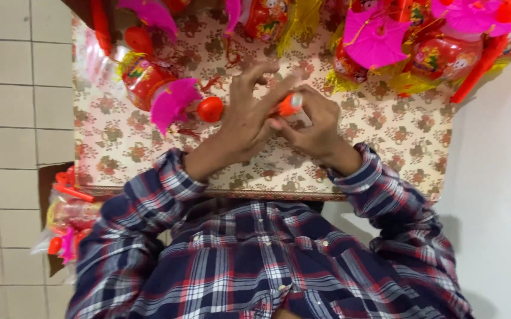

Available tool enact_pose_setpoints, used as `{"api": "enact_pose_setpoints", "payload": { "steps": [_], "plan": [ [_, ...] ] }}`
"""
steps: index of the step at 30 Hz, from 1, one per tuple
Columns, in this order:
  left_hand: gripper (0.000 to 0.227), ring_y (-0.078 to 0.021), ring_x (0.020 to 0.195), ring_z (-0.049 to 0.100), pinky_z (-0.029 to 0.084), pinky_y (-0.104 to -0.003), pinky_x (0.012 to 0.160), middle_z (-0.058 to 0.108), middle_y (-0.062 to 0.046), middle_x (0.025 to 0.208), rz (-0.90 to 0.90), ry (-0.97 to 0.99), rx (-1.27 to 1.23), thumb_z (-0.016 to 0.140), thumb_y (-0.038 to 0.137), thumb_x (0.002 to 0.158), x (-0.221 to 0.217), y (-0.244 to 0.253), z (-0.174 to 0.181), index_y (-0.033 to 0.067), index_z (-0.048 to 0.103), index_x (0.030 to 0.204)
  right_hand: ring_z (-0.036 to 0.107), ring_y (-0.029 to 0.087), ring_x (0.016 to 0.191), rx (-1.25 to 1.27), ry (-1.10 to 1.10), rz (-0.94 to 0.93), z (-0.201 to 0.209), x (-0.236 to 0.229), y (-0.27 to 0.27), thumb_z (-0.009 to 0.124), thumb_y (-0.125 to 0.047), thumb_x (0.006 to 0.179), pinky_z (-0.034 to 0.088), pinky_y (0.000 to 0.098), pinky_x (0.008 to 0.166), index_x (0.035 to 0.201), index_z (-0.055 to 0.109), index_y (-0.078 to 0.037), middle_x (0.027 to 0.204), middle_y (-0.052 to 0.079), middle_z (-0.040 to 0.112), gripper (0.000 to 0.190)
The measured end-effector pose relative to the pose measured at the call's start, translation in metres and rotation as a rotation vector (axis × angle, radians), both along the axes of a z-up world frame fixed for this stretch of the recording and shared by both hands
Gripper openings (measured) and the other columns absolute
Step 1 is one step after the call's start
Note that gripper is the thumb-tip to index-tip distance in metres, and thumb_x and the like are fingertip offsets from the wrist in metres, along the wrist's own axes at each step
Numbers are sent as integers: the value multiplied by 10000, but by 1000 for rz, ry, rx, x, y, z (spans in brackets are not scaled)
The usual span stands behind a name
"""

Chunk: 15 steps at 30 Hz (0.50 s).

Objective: Assembling small plastic toy lanterns by attaching handles and sticks to the main bodies.

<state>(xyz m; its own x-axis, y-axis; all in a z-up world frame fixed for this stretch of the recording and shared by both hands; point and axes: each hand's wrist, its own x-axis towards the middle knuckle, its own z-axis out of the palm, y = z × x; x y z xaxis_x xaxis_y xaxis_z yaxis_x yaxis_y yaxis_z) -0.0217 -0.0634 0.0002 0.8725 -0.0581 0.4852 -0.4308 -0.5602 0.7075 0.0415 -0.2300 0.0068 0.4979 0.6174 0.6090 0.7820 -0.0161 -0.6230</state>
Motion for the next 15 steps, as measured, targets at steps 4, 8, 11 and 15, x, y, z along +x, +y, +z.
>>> {"api": "enact_pose_setpoints", "payload": {
  "steps": [4, 8, 11, 15],
  "plan": [
    [639, -401, 877, 606, 517, -513, 759, 551, -207, 1074, 124, -24, 433, 478, 540, 1014, -1, 10, -16, 53, 493, 1427, 756, 331, 832, 154, 87, -138, -12, 12, -16, 785, -228, 931, 585, 390, 722, 1092, 725, 48, 851, 174, 729, 325],
    [329, -251, 739, 645, 537, -350, 621, 568, -41, 789, 356, 4, 879, 637, 475, 930, -8, 6, -42, 149, 618, 894, 740, 316, 813, 166, 221, -152, -12, 13, -26, 652, -269, 1003, 580, 423, 769, 1183, 677, 90, 821, 207, 700, 402],
    [213, -310, 731, 671, 549, -418, 620, 627, -91, 799, 265, 100, 655, 658, 309, 958, 2, 7, -30, 98, 671, 932, 691, 300, 749, 100, 222, -139, -34, 20, -33, 617, -320, 1004, 546, 399, 719, 1087, 702, 38, 818, 156, 674, 377],
    [448, -363, 911, 695, 591, -476, 763, 581, -105, 1057, 199, 179, 277, 781, 321, 924, 13, 7, 7, 148, 585, 1288, 642, 331, 710, 49, 158, -160, -52, 25, -35, 583, -332, 1016, 508, 396, 670, 1050, 690, 13, 821, 157, 619, 363]
  ]
}}
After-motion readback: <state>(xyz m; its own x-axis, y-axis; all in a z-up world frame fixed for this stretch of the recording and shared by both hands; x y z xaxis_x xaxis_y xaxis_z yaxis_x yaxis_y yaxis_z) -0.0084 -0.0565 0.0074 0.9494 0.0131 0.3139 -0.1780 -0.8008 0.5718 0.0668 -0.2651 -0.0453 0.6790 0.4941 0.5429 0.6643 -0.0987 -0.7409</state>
